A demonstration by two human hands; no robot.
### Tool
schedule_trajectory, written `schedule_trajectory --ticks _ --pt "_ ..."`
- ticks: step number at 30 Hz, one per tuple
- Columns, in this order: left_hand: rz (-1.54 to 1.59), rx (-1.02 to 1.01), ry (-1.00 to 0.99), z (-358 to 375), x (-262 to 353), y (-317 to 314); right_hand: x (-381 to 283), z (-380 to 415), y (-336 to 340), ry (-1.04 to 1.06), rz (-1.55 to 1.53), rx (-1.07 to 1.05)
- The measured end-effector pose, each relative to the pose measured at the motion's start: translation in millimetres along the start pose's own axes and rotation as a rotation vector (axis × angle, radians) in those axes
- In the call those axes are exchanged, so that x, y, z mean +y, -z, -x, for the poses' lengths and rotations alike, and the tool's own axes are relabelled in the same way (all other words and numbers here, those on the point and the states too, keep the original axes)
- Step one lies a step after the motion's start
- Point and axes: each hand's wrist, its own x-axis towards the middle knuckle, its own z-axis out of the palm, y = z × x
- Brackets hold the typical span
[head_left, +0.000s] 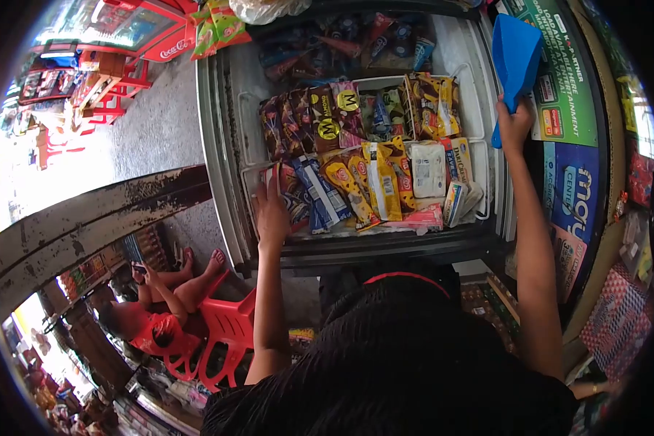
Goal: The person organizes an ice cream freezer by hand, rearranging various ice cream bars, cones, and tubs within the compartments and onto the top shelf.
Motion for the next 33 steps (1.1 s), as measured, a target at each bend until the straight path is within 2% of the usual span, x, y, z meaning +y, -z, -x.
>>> schedule_trajectory --ticks 4,6,10,11,13,15,16,18,22,25,27,30,32,33 --pt "-0.009 -0.054 -0.048 6 16 22 0 0 1 0.025 0.045 -0.007" --pt "-0.251 -0.274 -0.279 16 31 39 -1 1 1 -0.022 0.030 -0.009" --pt "-0.212 -0.265 -0.344 13 18 25 3 0 1 -0.015 0.029 -0.021" --pt "-0.219 -0.303 -0.416 6 13 25 5 0 0 -0.016 0.026 -0.016" --pt "-0.224 -0.338 -0.486 -6 15 33 6 -1 0 -0.013 0.025 -0.011" --pt "-0.244 -0.346 -0.636 -18 19 50 6 0 0 0.002 0.050 -0.009" --pt "-0.247 -0.346 -0.638 -27 25 64 5 1 0 0.000 0.050 -0.006" --pt "-0.030 -0.436 -0.356 -50 38 89 2 0 0 -0.014 0.049 -0.003" --pt "0.301 -0.176 -0.196 -109 43 107 2 0 -1 -0.024 0.033 0.009" --pt "0.329 -0.123 -0.139 -160 36 93 2 -1 -1 -0.005 0.054 0.000" --pt "0.611 0.284 -0.102 -176 37 81 1 -1 0 0.044 0.065 0.014" --pt "0.593 0.339 -0.044 -162 32 76 -2 0 -1 0.029 0.066 0.033" --pt "0.487 0.169 0.002 -131 24 73 1 0 0 0.014 0.045 0.017" --pt "0.341 -0.014 0.105 -113 26 72 3 0 -1 -0.001 0.028 0.008"
